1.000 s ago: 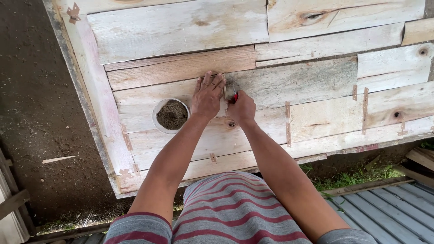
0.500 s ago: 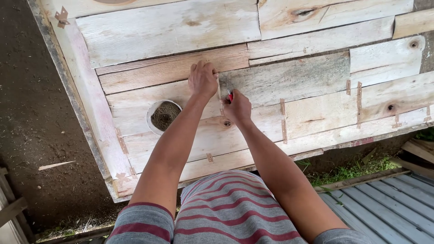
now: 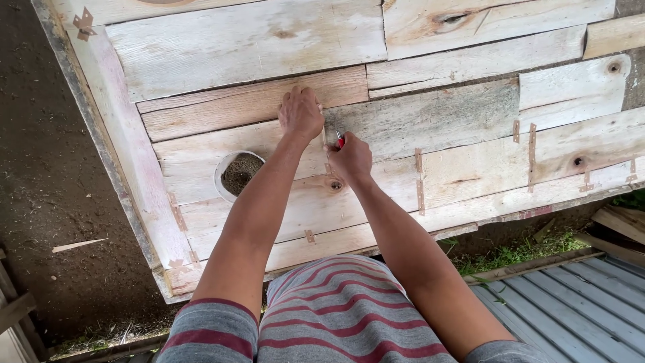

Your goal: Patching gaps between wooden planks by inserting thin wood strips and trimming them with a utility knife.

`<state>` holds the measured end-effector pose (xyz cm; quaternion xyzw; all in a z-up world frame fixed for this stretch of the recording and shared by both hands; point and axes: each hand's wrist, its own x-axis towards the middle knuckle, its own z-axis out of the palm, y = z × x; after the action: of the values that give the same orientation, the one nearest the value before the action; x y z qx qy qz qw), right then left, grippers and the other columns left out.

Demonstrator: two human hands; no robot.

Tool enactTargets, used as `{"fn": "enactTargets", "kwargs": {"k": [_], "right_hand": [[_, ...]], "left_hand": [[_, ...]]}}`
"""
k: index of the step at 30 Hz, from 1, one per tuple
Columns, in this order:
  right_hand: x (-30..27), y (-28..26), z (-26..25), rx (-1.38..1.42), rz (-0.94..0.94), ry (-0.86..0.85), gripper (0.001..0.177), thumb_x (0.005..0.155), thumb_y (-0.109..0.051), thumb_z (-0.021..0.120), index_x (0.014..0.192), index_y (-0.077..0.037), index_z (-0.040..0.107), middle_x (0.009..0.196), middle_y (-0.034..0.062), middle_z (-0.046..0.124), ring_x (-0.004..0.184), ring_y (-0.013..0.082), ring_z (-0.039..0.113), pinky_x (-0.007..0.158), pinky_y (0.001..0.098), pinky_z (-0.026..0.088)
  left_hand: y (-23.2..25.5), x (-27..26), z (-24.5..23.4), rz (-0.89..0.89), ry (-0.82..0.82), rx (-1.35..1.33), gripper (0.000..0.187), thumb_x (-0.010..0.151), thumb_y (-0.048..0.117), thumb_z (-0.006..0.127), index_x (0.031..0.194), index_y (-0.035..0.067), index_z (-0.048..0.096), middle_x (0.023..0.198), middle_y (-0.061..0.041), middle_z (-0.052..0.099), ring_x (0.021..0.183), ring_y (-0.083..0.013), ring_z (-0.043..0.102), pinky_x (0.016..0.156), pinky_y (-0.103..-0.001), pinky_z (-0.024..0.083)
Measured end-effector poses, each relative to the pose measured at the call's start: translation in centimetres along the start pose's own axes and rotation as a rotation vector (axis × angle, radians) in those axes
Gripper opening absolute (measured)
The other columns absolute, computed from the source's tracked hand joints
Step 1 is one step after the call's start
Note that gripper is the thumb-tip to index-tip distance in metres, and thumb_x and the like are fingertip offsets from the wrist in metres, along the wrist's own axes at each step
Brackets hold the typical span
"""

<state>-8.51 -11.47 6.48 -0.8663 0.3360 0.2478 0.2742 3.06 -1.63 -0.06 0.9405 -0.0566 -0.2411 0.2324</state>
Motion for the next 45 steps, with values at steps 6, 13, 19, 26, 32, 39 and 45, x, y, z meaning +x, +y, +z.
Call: {"fn": "enactTargets", "kwargs": {"k": [6, 13, 19, 26, 32, 39, 45], "right_hand": [[-0.5, -1.4, -1.8, -0.024, 0.002, -0.035, 0.034, 0.084, -0.042, 0.073, 0.098, -0.011, 0.071, 0.094, 0.0191, 0.074, 0.1, 0.0457, 0.073, 0.088, 0.0519, 0.059], [0.8, -1.4, -1.7, -0.051, -0.01, -0.065, 0.035, 0.082, -0.042, 0.074, 0.098, -0.011, 0.073, 0.094, 0.0193, 0.075, 0.101, 0.0449, 0.073, 0.087, 0.0519, 0.059], [-0.4, -2.1, -2.2, -0.032, 0.019, -0.06, 0.036, 0.083, -0.039, 0.074, 0.1, -0.008, 0.073, 0.095, 0.0217, 0.074, 0.102, 0.0467, 0.072, 0.087, 0.0532, 0.059], [0.4, -1.6, -1.8, -0.05, 0.003, -0.061, 0.031, 0.085, -0.036, 0.066, 0.1, -0.01, 0.074, 0.093, 0.021, 0.074, 0.101, 0.0453, 0.072, 0.085, 0.0517, 0.06], [0.3, -1.0, -2.3, -0.047, -0.084, -0.08, 0.029, 0.084, -0.027, 0.059, 0.1, -0.006, 0.073, 0.092, 0.0242, 0.073, 0.102, 0.0487, 0.071, 0.087, 0.053, 0.059], [0.0, -1.2, -3.3, -0.09, -0.176, -0.095, 0.031, 0.084, -0.025, 0.059, 0.103, -0.005, 0.074, 0.095, 0.0259, 0.073, 0.104, 0.0488, 0.07, 0.089, 0.0547, 0.058], [2.4, 1.4, -1.2, 0.011, -0.237, -0.05, 0.025, 0.077, -0.027, 0.066, 0.097, -0.013, 0.07, 0.087, 0.0173, 0.072, 0.094, 0.0448, 0.071, 0.082, 0.055, 0.058]], "left_hand": [[0.8, -1.0, -2.0, 0.014, -0.009, -0.126, 0.009, 0.097, 0.022, 0.063, 0.099, 0.013, 0.061, 0.109, -0.011, 0.056, 0.113, -0.0365, 0.058, 0.093, -0.049, 0.051], [0.7, -0.4, -2.1, 0.002, -0.004, -0.095, 0.015, 0.091, 0.027, 0.065, 0.094, 0.012, 0.063, 0.109, -0.011, 0.059, 0.112, -0.0379, 0.06, 0.094, -0.051, 0.051], [-1.6, -0.3, -0.2, 0.103, 0.09, -0.133, 0.014, 0.089, 0.024, 0.073, 0.085, 0.018, 0.061, 0.095, -0.006, 0.059, 0.097, -0.0342, 0.065, 0.086, -0.047, 0.054], [-4.2, -7.1, 2.7, 0.633, 0.515, 0.133, 0.02, 0.097, 0.02, 0.062, 0.116, 0.015, 0.068, 0.13, -0.004, 0.057, 0.125, -0.0311, 0.048, 0.105, -0.052, 0.038], [-5.7, -8.1, 5.2, 0.502, 0.275, 0.19, 0.056, 0.101, 0.027, 0.059, 0.156, 0.021, 0.048, 0.169, 0.001, 0.031, 0.157, -0.031, 0.021, 0.125, -0.059, 0.017], [-5.0, -8.5, 4.2, 0.477, 0.248, 0.213, 0.064, 0.099, 0.03, 0.06, 0.16, 0.023, 0.041, 0.171, 0.0, 0.026, 0.158, -0.0309, 0.016, 0.126, -0.059, 0.011], [-3.7, -9.7, 3.4, 0.442, 0.153, 0.341, 0.07, 0.103, 0.042, 0.053, 0.164, 0.018, 0.028, 0.173, -0.003, 0.016, 0.16, -0.0309, 0.007, 0.128, -0.061, 0.001]]}}
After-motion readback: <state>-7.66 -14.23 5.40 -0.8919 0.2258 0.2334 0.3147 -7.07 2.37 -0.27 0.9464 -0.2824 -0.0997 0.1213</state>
